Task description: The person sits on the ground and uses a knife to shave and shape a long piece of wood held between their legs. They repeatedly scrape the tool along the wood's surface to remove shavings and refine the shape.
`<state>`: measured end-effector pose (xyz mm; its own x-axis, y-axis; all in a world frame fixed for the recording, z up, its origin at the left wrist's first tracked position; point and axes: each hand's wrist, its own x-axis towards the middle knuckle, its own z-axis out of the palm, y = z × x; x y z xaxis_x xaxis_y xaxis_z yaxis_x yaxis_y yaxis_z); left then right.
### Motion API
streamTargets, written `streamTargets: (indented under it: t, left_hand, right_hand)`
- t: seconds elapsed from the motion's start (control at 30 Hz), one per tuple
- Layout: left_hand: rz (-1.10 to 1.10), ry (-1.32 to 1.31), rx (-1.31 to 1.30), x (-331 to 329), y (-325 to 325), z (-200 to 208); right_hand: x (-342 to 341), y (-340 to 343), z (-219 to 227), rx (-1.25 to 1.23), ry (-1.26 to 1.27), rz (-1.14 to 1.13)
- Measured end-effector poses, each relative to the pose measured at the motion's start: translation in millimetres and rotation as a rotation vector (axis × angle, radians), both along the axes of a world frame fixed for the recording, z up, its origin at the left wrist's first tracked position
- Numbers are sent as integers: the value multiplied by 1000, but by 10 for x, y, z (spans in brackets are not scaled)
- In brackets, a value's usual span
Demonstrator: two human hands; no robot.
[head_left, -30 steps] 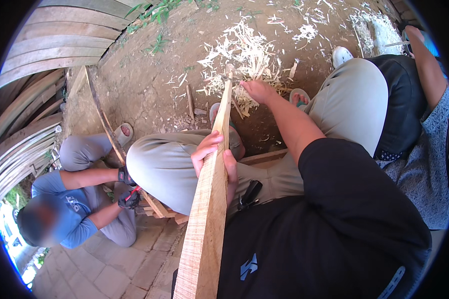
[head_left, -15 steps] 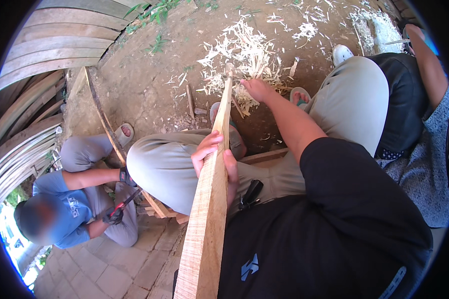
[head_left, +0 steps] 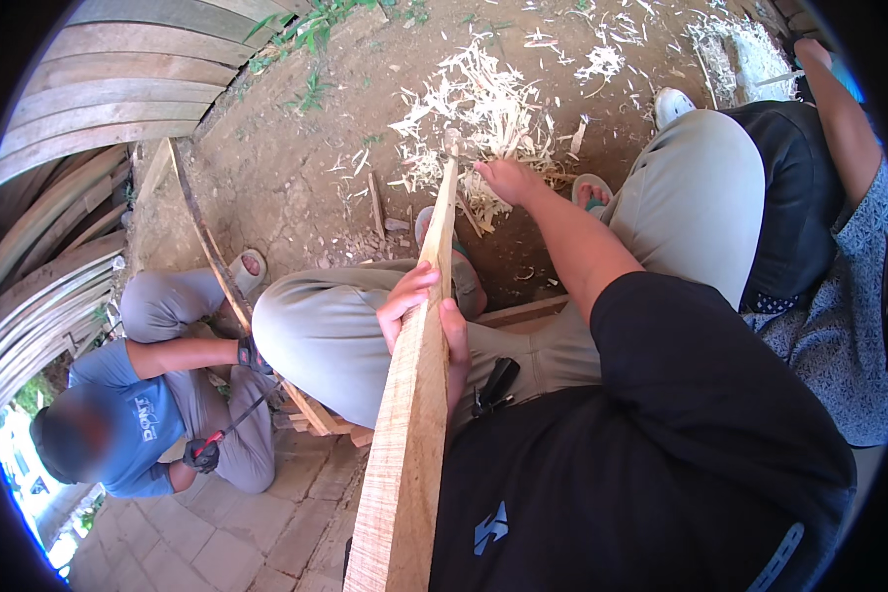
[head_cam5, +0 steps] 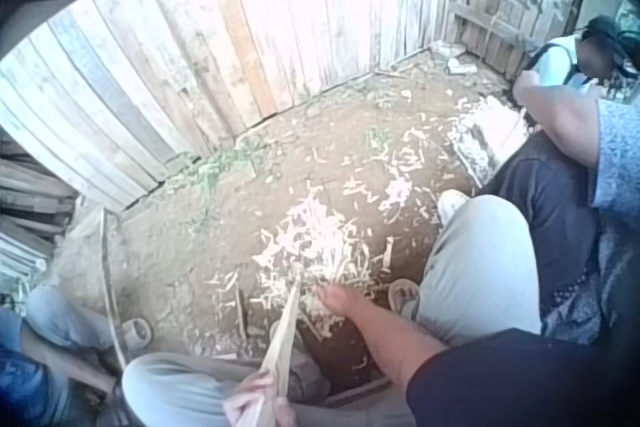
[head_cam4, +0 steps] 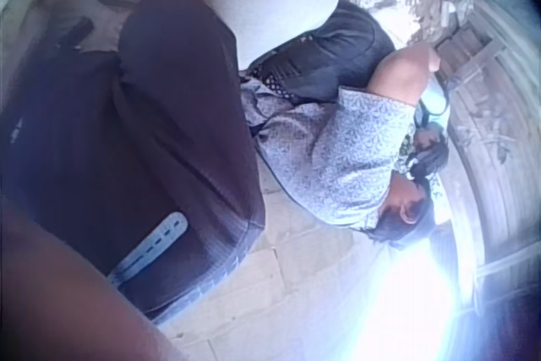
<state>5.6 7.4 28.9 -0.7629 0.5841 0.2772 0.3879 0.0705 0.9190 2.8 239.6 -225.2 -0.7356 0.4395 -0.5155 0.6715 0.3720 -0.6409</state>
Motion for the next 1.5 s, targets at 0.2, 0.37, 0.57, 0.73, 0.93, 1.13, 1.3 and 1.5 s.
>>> streamTargets:
  t: [0.2,0.37,0.57,0.73,0.93,1.13,1.3,1.5]
  left_hand:
    - [-6,-18,11,2,14,13]
    - [1,3,-23,4,23,44]
    - [0,8,-11,1,22,28]
    - [8,19,-12,-7,4,19]
    - [13,17,-19,3,-4,38]
    - [-15,-13,19,2,16,19]
    - [18,6,-16,17,2,17]
    - [78,38,144,-30,52,-77]
  right_hand:
    - [-6,29,-51,-6,-42,-12]
    - [-28,16,-10,-19,-38,-16]
    - [-9,88,-111,-20,-22,16]
    - [15,86,9,-7,-21,65]
    - [29,103,121,8,-11,84]
    - [65,192,-40,53,86,102]
    - [-25,231,153,0,3,170]
    - [-40,195,-142,149,123,168]
